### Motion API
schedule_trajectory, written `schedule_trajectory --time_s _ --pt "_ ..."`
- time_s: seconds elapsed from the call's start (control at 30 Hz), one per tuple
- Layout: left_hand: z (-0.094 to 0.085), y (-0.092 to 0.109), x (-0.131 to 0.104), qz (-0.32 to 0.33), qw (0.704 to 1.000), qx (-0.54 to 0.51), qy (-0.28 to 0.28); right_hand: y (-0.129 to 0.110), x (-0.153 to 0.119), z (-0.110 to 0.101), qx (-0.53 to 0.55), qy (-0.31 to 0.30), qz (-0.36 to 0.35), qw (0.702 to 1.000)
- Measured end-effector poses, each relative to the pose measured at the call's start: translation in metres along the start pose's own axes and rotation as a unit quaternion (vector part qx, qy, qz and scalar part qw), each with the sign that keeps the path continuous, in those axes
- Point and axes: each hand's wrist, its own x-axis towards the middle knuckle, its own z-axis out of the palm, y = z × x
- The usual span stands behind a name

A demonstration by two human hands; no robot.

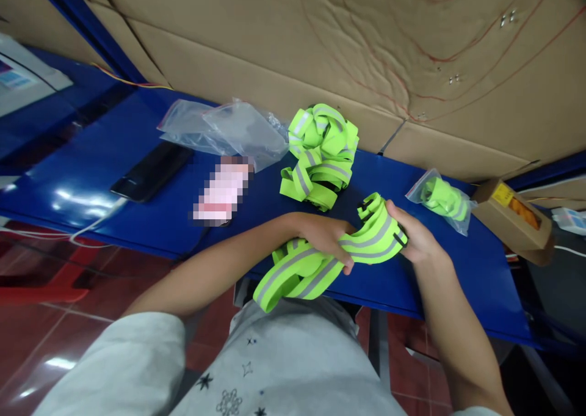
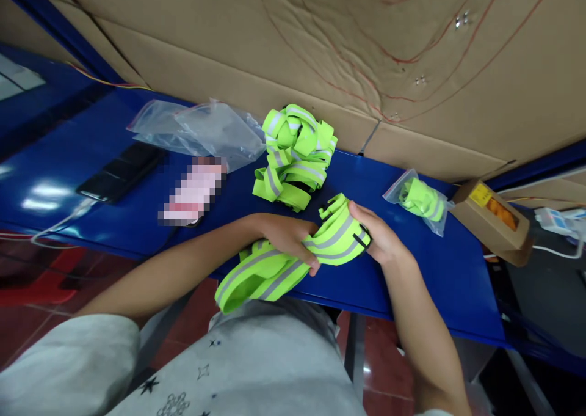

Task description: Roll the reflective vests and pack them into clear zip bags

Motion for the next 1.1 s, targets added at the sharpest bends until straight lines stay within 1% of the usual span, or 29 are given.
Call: schedule_trajectory --time_s 0.07,0.13,0.2,0.27,0.3,0.33,0.4,0.5,0.53,0.57,0.63,0.67,0.73,0.8,0.87,0.93,0.97,1.03,1.1 --pt "0.003 -0.004 0.004 0.023 0.998 0.029 0.041 0.004 0.003 0.006 -0.006 -0.001 -0.015 1.000" --pt "0.006 -0.007 0.008 0.044 0.996 0.026 0.070 0.008 0.007 0.013 -0.020 -0.004 -0.029 0.999" --pt "0.007 -0.009 0.010 0.068 0.995 -0.005 0.067 0.012 0.010 0.017 -0.036 0.030 -0.075 0.996" --pt "0.008 -0.012 0.013 0.089 0.994 -0.047 0.054 0.014 0.012 0.018 -0.070 0.087 -0.140 0.984" --pt "0.008 -0.013 0.014 0.095 0.992 -0.064 0.049 0.015 0.013 0.016 -0.092 0.106 -0.162 0.977" --pt "0.008 -0.015 0.015 0.098 0.991 -0.077 0.048 0.015 0.012 0.014 -0.113 0.113 -0.170 0.972" --pt "0.006 -0.019 0.017 0.096 0.990 -0.078 0.062 0.015 0.010 0.009 -0.143 0.087 -0.154 0.974" --pt "0.001 -0.023 0.016 0.092 0.990 -0.041 0.095 0.014 0.005 0.008 -0.192 0.015 -0.143 0.971" --pt "-0.001 -0.024 0.016 0.088 0.991 -0.027 0.100 0.014 0.004 0.011 -0.217 0.010 -0.149 0.965" --pt "-0.002 -0.024 0.015 0.084 0.991 -0.017 0.099 0.015 0.003 0.014 -0.238 0.018 -0.156 0.959" --pt "-0.003 -0.023 0.015 0.075 0.992 -0.035 0.099 0.017 0.003 0.020 -0.254 0.062 -0.172 0.950" --pt "-0.002 -0.021 0.015 0.065 0.990 -0.067 0.102 0.018 0.003 0.023 -0.252 0.086 -0.182 0.947" --pt "0.003 -0.018 0.017 0.032 0.980 -0.169 0.101 0.018 0.001 0.027 -0.239 0.115 -0.199 0.944" --pt "0.009 -0.015 0.019 0.000 0.963 -0.263 0.068 0.016 -0.002 0.029 -0.232 0.137 -0.216 0.938" --pt "0.013 -0.013 0.020 -0.014 0.955 -0.297 0.020 0.012 -0.005 0.028 -0.223 0.151 -0.231 0.935" --pt "0.016 -0.012 0.019 -0.011 0.960 -0.279 -0.003 0.008 -0.008 0.026 -0.188 0.155 -0.230 0.942" --pt "0.016 -0.011 0.018 -0.012 0.965 -0.262 0.000 0.006 -0.008 0.024 -0.152 0.154 -0.220 0.951" --pt "0.014 -0.007 0.014 -0.032 0.975 -0.220 0.031 0.002 -0.009 0.018 -0.057 0.148 -0.184 0.970" --pt "0.011 -0.001 0.009 -0.072 0.981 -0.163 0.078 -0.001 -0.008 0.012 0.031 0.142 -0.150 0.978"
